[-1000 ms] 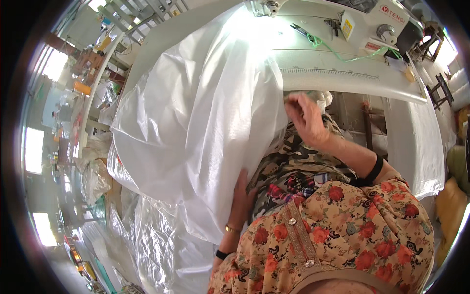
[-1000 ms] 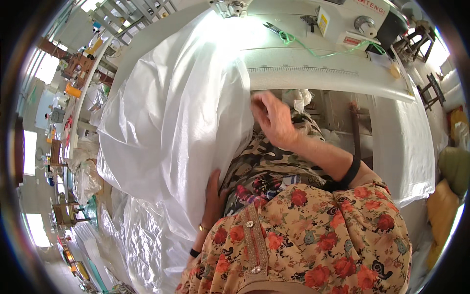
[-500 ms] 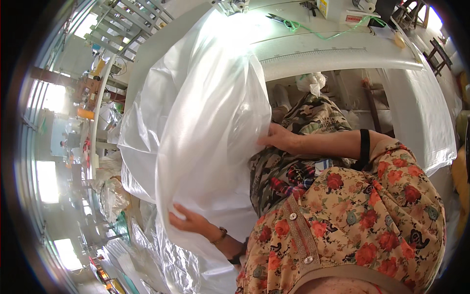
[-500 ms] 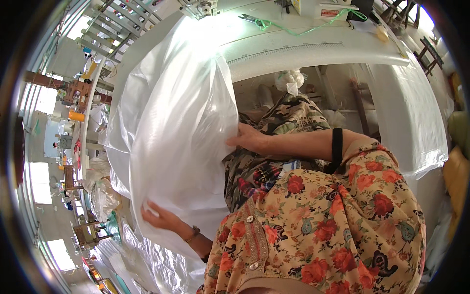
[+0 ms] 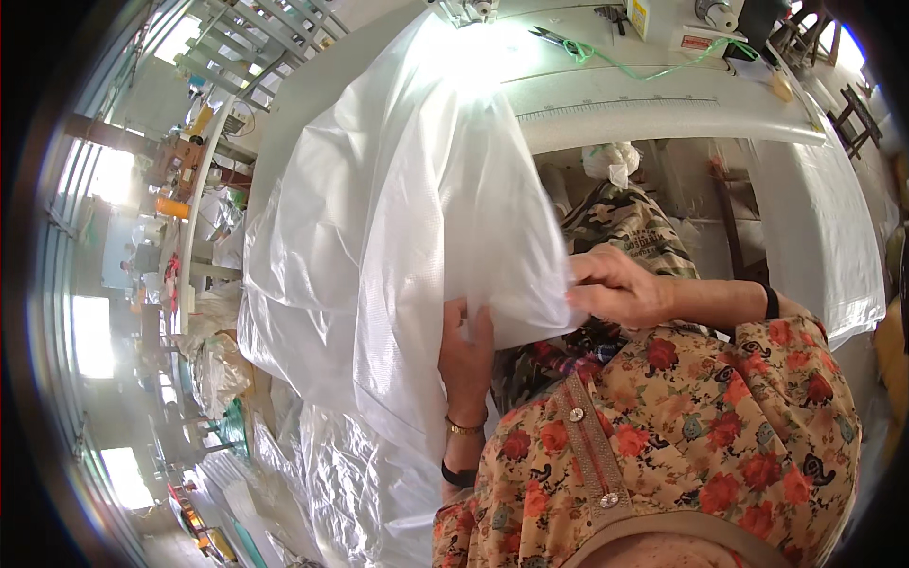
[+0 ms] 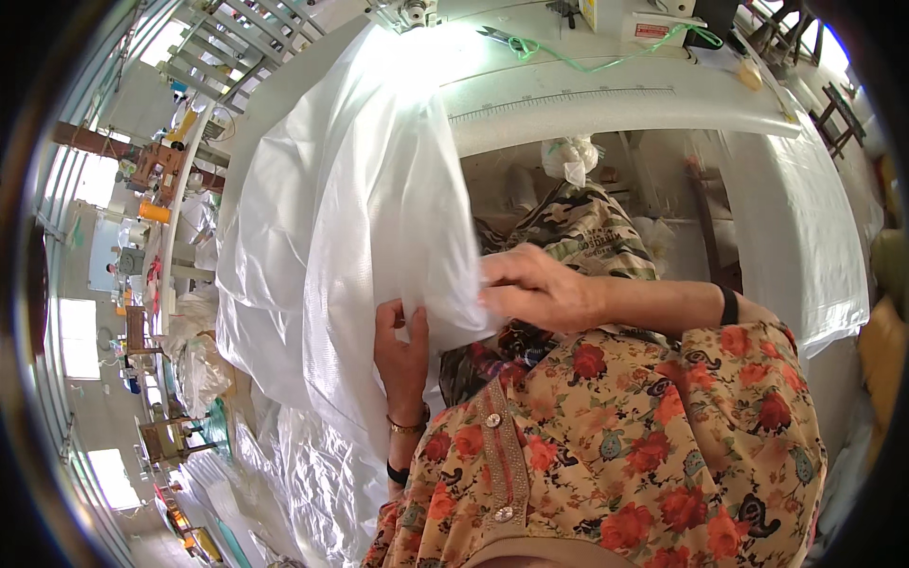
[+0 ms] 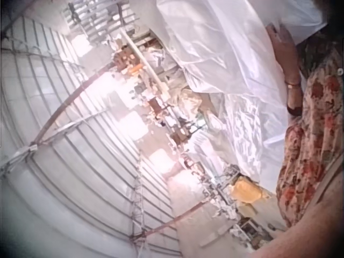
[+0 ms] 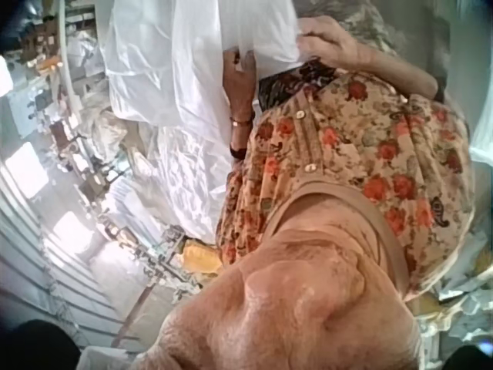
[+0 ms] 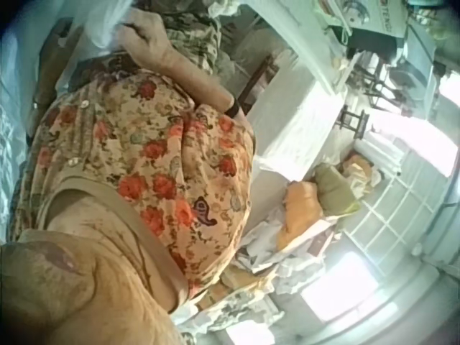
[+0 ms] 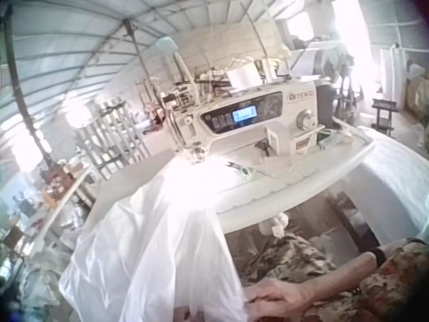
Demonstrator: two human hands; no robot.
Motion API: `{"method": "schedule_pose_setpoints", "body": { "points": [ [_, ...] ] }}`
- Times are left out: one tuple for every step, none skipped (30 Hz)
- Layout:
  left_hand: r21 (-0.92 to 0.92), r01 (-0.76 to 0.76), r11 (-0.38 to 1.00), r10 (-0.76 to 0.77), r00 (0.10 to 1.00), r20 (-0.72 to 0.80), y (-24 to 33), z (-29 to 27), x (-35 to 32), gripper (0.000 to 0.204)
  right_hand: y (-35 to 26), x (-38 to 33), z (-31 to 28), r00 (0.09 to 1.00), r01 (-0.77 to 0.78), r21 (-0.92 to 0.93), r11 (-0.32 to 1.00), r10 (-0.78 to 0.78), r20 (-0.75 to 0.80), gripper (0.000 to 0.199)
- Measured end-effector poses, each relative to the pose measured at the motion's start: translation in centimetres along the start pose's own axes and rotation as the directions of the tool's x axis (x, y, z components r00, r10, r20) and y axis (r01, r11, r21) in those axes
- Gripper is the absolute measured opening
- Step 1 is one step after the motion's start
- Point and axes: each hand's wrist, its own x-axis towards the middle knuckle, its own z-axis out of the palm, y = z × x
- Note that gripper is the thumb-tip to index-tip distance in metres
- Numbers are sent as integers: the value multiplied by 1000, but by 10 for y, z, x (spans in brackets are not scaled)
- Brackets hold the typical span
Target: The recorder uses an industrial sewing machine to stitch together layers of white plastic material.
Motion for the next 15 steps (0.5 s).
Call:
{"method": "schedule_pose_setpoints", "body": {
  "points": [
    [0, 4, 1000, -4, 1000, -12, -5, 2, -5, 18, 5, -11, -1, 993, -69, 25, 997, 72, -94, 21],
    [-1, 7, 1000, -7, 1000, -19, -10, 5, -9, 16, 14, -22, -4, 971, -138, 56, 989, 146, -191, 21],
    [-5, 10, 1000, -10, 1000, -20, -14, 4, -10, 16, 33, -33, -14, 916, -270, 10, 963, 261, -304, 22],
    [-22, 40, 999, -38, 998, 56, -18, 4, -10, 16, 54, -43, -29, 833, -401, -16, 916, 358, -421, 22],
    [-48, 65, 997, -57, 988, 142, -24, 5, -7, 16, 63, -54, -46, 728, -599, -95, 795, 492, -477, 22],
    [-47, 64, 997, -57, 988, 146, -27, 4, -7, 16, 70, -62, -59, 602, -760, -152, 632, 596, -532, 22],
    [-232, 126, 965, -64, 964, 257, -30, 2, -7, 18, 78, -66, -68, 603, -759, -153, 633, 594, -533, 22],
    [-399, 201, 895, -47, 931, 363, -30, 0, -6, 21, 85, -70, -75, 684, -713, -363, 600, 483, -546, 22],
    [-491, 270, 829, -27, 895, 446, -21, -6, -3, 25, 83, -67, -73, 761, -645, -551, 530, 376, -529, 23],
    [-488, 270, 830, -27, 894, 448, -21, -6, -3, 25, 78, -65, -69, 760, -645, -548, 532, 377, -530, 23],
    [-443, 235, 865, -22, 900, 435, -20, -6, -2, 25, 70, -61, -64, 821, -557, -669, 492, 201, -535, 23],
    [-397, 201, 896, -19, 909, 417, -20, -5, -2, 25, 56, -50, -58, 865, -463, -780, 422, 22, -501, 24],
    [-392, 203, 897, -25, 910, 415, -16, -6, -1, 25, 42, -39, -53, 867, -459, -779, 427, 24, -497, 24],
    [-336, 178, 925, -40, 924, 381, -9, -6, 1, 24, 28, -27, -47, 856, -457, -709, 537, 50, -514, 25],
    [-276, 151, 949, -48, 936, 348, 1, -7, 5, 23, 19, -16, -41, 845, -449, -625, 638, 77, -529, 26]
  ]
}}
